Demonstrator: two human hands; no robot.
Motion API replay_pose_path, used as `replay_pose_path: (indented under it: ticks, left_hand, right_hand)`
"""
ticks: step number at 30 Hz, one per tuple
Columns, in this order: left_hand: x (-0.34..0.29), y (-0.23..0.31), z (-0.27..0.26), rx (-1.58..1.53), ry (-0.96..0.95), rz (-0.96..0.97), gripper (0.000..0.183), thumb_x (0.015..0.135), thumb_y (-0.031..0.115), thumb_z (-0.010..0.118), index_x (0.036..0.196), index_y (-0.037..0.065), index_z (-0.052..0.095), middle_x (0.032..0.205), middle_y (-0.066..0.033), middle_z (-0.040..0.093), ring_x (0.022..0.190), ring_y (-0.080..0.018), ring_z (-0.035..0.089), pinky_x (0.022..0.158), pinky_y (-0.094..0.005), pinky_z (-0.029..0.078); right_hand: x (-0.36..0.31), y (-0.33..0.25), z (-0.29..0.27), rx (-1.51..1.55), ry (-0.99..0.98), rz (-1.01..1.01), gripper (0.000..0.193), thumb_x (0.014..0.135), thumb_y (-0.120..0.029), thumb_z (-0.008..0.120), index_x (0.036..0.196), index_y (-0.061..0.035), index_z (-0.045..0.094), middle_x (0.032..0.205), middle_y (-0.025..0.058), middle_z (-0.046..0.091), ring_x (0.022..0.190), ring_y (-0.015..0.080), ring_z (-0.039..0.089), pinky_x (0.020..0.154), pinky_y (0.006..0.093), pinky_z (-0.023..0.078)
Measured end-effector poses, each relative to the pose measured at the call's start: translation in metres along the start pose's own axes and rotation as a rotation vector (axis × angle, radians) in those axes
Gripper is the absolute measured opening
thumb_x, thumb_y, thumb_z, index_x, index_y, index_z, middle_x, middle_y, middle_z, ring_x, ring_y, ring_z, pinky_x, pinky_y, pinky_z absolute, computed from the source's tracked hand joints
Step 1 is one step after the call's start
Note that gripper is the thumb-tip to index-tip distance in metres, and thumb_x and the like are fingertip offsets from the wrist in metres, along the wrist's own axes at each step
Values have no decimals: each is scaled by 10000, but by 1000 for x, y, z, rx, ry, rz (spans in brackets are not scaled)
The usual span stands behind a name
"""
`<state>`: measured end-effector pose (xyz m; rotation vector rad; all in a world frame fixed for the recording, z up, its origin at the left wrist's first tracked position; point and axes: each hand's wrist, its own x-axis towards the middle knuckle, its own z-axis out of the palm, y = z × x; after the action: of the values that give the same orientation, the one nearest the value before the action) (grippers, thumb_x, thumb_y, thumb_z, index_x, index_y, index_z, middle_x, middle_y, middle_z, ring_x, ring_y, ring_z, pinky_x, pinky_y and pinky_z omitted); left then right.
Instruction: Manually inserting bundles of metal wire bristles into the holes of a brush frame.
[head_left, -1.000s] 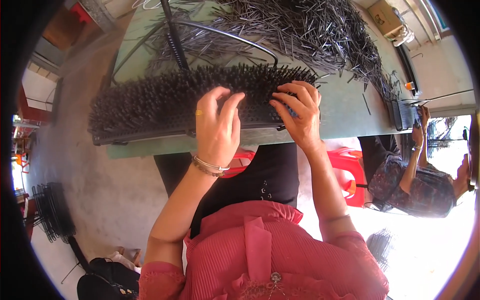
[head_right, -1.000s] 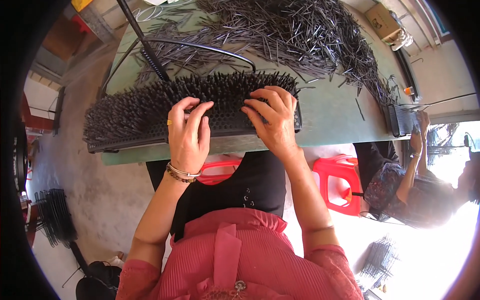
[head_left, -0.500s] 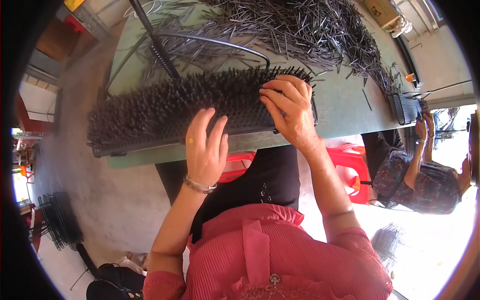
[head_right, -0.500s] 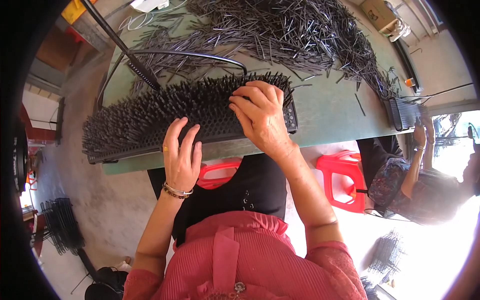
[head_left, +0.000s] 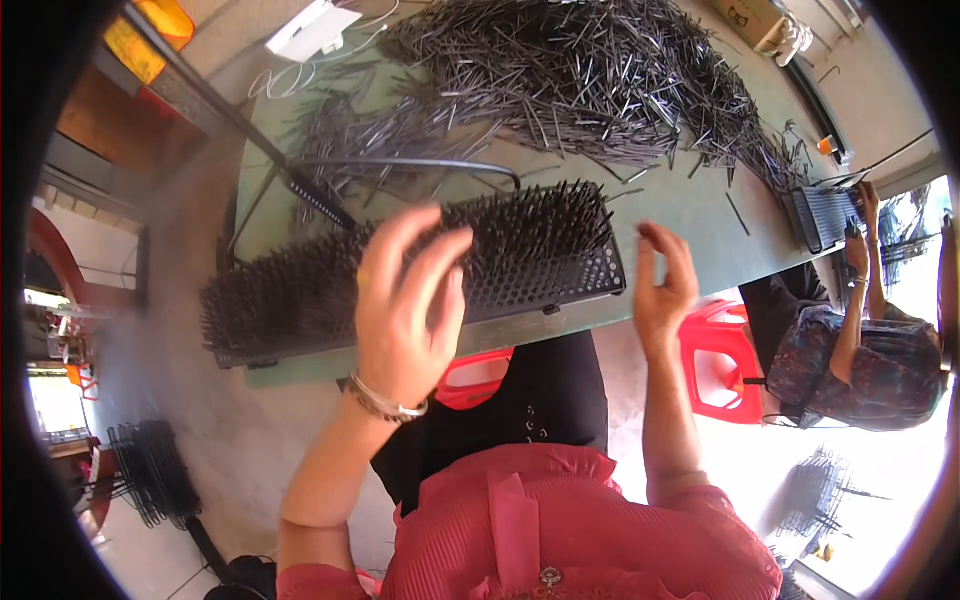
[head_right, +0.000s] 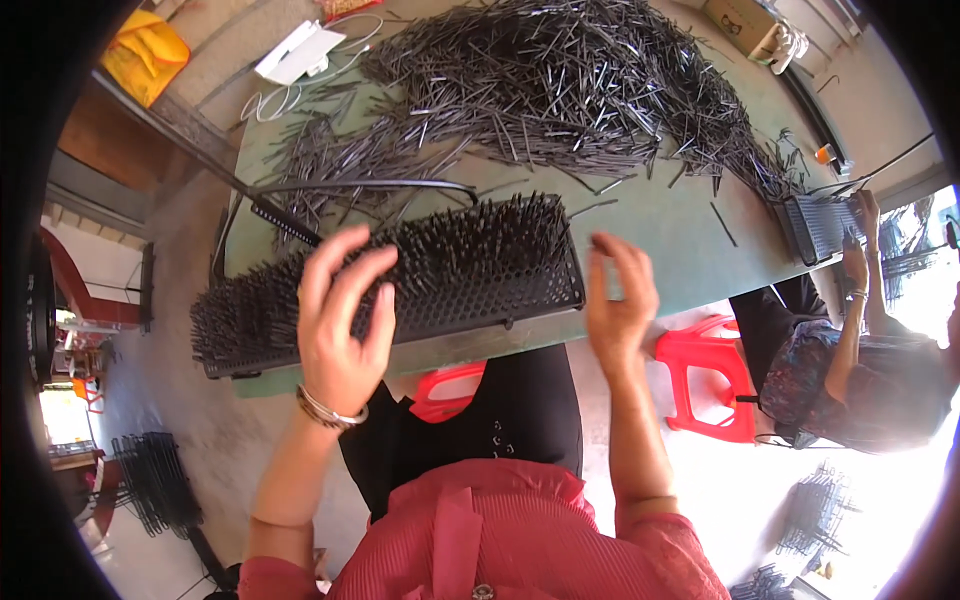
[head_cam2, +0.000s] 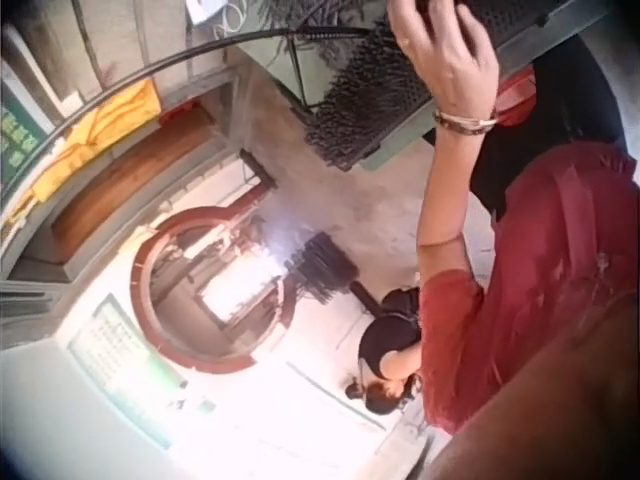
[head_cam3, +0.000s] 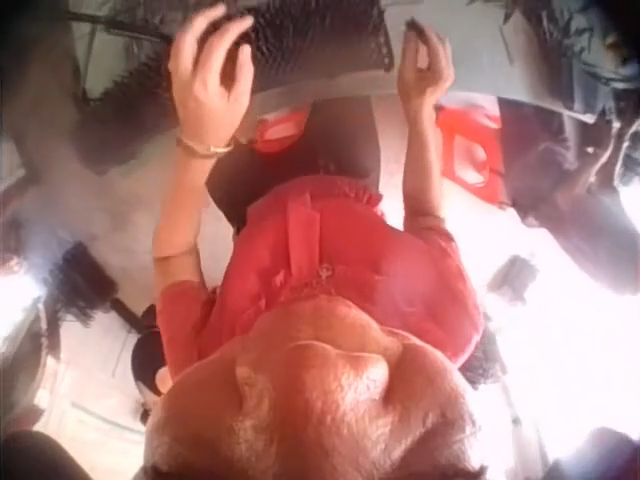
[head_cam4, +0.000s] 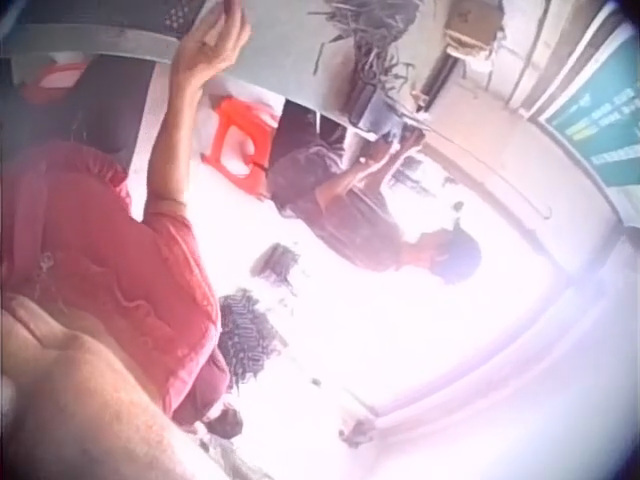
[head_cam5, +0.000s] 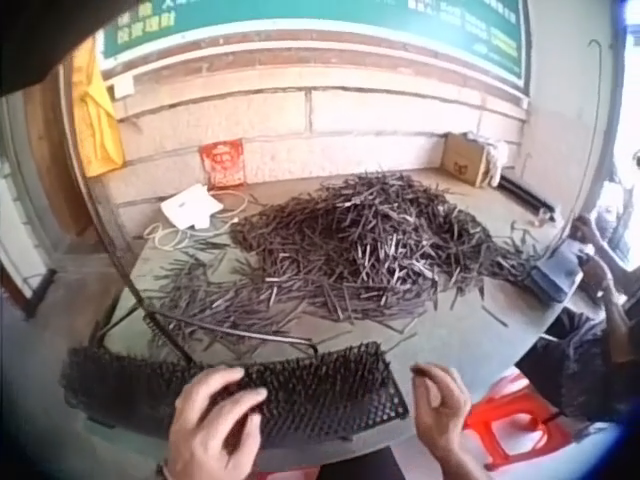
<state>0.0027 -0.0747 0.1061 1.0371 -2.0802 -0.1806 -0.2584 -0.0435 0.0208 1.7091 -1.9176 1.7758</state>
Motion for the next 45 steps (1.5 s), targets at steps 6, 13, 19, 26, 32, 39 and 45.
replay_pose_path:
  ticks: [6, 13, 19, 26, 32, 39, 45]
  left_hand:
    - [142, -40, 66, 106, -379, 56, 451, 796, 165, 626, 1203, 26, 489, 1185, -170, 506, 1119, -339, 489, 970, -379, 387]
    - [212, -92, 219, 377, -1014, 52, 991, 597, 429, 792, 1345, -21, 323, 1336, -212, 396, 1253, -319, 393, 1033, -349, 350]
    - [202, -97, 275, 564, -957, -43, 1388, 399, 554, 835, 1427, -12, 94, 1439, -180, 238, 1335, -299, 261, 1030, -447, 286]
    - [230, -127, 281, 546, -788, -7, 790, 505, 454, 831, 1110, 58, 514, 1125, -93, 556, 1110, -238, 517, 916, -430, 384]
    - [213, -114, 292, 460, -919, -186, 654, 634, 387, 735, 1126, 29, 498, 1153, -139, 580, 1100, -244, 549, 907, -414, 393]
    - [250, -138, 269, 166, -1057, -240, 810, 512, 423, 831, 1174, 40, 563, 1080, -160, 606, 1005, -269, 589, 873, -325, 457]
    - [277, -220, 231, 685, -663, -662, 849, 653, 651, 624, 1187, -3, 545, 1259, -246, 493, 1141, -339, 510, 935, -382, 438]
  right_hand:
    - [-7, 102, -23, -270, -18, 271, 161, 842, -68, 585, 979, -3, 640, 961, 123, 611, 890, 259, 588, 778, 332, 465]
    - [-14, 103, -14, -268, 50, 314, 112, 841, -43, 586, 930, -1, 640, 955, 108, 619, 883, 240, 598, 735, 304, 479]
    - [-7, 102, -16, -245, 1, 364, 111, 814, 2, 598, 919, -4, 634, 956, 106, 615, 882, 262, 576, 761, 337, 462]
    - [-4, 107, -13, -224, -19, 374, 115, 803, 13, 605, 912, -10, 637, 943, 99, 617, 882, 254, 568, 766, 336, 454]
    - [-8, 108, -14, -227, -18, 363, 117, 796, 23, 607, 905, -9, 638, 931, 100, 617, 872, 255, 567, 766, 336, 450]
    - [-9, 107, -15, -224, -23, 369, 122, 788, 32, 613, 900, -10, 637, 923, 100, 618, 856, 249, 565, 755, 335, 450]
    - [-8, 108, -13, -243, -41, 355, 134, 782, 43, 614, 902, -11, 639, 926, 98, 619, 844, 248, 566, 748, 330, 449]
